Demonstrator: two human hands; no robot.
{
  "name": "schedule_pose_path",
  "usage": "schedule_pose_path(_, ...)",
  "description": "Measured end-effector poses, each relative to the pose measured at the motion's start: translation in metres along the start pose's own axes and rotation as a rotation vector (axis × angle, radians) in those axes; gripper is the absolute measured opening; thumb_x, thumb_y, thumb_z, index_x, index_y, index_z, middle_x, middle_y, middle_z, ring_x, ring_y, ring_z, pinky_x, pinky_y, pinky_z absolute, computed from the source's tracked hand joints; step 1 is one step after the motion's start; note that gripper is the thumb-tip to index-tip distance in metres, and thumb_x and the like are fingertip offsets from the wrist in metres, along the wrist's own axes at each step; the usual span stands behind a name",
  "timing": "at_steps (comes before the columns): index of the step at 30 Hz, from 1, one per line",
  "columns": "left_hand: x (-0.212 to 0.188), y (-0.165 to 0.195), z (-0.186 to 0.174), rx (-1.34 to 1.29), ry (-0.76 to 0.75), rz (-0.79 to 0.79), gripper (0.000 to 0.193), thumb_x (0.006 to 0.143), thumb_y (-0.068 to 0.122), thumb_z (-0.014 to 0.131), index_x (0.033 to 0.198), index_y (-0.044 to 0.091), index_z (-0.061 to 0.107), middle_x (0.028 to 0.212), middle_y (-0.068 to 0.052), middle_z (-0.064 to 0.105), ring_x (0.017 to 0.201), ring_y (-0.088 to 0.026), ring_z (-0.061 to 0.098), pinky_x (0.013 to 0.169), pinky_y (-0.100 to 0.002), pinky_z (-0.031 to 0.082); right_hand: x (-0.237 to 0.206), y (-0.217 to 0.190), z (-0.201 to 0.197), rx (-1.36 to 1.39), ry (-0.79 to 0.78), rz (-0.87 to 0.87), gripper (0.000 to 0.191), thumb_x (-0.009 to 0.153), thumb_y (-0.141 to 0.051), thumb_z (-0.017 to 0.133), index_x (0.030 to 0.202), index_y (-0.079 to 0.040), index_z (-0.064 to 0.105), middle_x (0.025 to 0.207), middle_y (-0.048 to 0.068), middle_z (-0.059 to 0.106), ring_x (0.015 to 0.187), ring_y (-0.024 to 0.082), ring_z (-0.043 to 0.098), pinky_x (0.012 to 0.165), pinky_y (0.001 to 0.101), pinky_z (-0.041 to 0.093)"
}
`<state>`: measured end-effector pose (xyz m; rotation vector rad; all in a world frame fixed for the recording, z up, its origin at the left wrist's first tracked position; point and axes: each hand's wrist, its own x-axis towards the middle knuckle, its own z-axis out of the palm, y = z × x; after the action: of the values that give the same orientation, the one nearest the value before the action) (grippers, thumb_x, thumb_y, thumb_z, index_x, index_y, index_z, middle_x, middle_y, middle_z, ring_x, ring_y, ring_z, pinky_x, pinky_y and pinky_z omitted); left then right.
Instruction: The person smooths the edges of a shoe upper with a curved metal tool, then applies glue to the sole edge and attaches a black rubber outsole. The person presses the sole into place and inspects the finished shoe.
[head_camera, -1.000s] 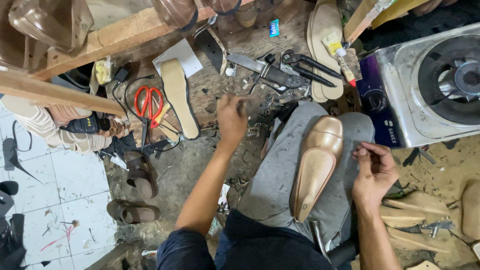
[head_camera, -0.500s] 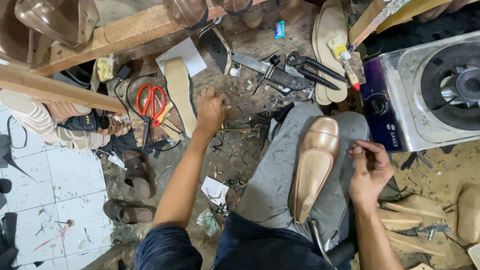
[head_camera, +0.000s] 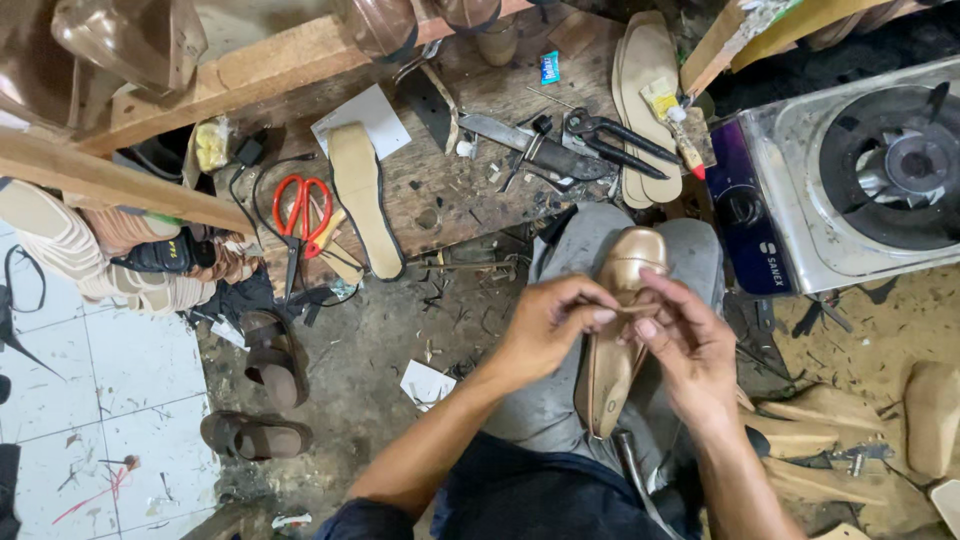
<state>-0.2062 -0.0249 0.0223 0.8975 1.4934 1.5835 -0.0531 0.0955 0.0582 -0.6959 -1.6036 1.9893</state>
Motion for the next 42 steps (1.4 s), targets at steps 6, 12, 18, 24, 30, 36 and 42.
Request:
schedule_pose_path(6,-0.015,0.015,0.036,-0.386,0.065,-0.069,0.012,0.1,0.005,0.067,0.108,-0.002,0.072,0.099,-0.005,0.074,0.081,-0.01,0.068,0.071,-0.025,0.057,-0.014,0.005,0.0,-0.008,0.158,-0.363,0.011,0.104,-0.004,0.067,0.107,0.006,0.07,0.106,0.011,0.068,0.084,0.014,0.063,0.086,0.0274,0.054)
schedule_pose_path(12,-0.024,0.012,0.033,-0.087,0.109,-0.03,0.018,0.101,0.012,0.068,0.111,-0.002,0.073,0.093,-0.006,0.073,0.079,-0.008,0.065,0.071,-0.023,0.053,-0.02,-0.004,-0.005,0.144,0.125,-0.355,0.017,0.111,-0.012,0.064,0.11,0.005,0.065,0.111,0.018,0.068,0.095,0.025,0.071,0.096,0.0361,0.059)
schedule_pose_path(18,-0.031,0.019,0.044,-0.398,0.115,-0.046,0.021,0.102,0.014,0.067,0.118,0.001,0.067,0.094,-0.003,0.069,0.081,-0.007,0.063,0.074,-0.023,0.053,-0.024,-0.019,-0.007,0.287,0.014,-0.392,0.019,0.114,-0.012,0.063,0.11,0.006,0.067,0.106,0.016,0.066,0.09,0.024,0.07,0.084,0.038,0.062)
schedule_pose_path(24,-0.037,0.029,0.062,-0.373,0.165,0.091,0.009,0.105,0.008,0.068,0.106,-0.001,0.07,0.099,-0.005,0.07,0.084,-0.009,0.065,0.074,-0.024,0.054,-0.034,-0.012,-0.006,0.078,0.053,-0.378,0.018,0.114,-0.008,0.064,0.11,0.009,0.066,0.107,0.017,0.065,0.088,0.022,0.066,0.082,0.0349,0.059)
schedule_pose_path(30,-0.049,0.038,0.071,-0.101,0.222,0.333,0.007,0.103,0.007,0.074,0.101,0.0,0.073,0.094,-0.005,0.072,0.087,-0.011,0.067,0.08,-0.023,0.053,-0.05,-0.003,-0.015,0.235,0.182,-0.367,0.02,0.116,-0.01,0.063,0.109,0.008,0.067,0.1,0.018,0.068,0.085,0.025,0.068,0.083,0.0337,0.057)
schedule_pose_path(36,-0.047,0.044,0.068,-0.28,0.243,0.187,0.009,0.101,0.008,0.071,0.098,0.0,0.069,0.095,-0.004,0.068,0.085,-0.01,0.064,0.078,-0.027,0.052,-0.046,-0.021,-0.04,0.424,0.277,-0.429,0.025,0.124,-0.015,0.059,0.109,0.004,0.065,0.097,0.015,0.069,0.078,0.022,0.065,0.078,0.036,0.057)
schedule_pose_path(42,-0.037,0.024,0.042,-0.336,0.207,0.075,0.014,0.101,0.005,0.066,0.089,0.0,0.064,0.084,-0.003,0.064,0.075,-0.008,0.06,0.067,-0.024,0.048,-0.029,-0.037,-0.075,0.389,0.4,-0.432,0.021,0.123,-0.015,0.06,0.114,0.003,0.065,0.099,0.016,0.07,0.084,0.025,0.068,0.081,0.0395,0.057)
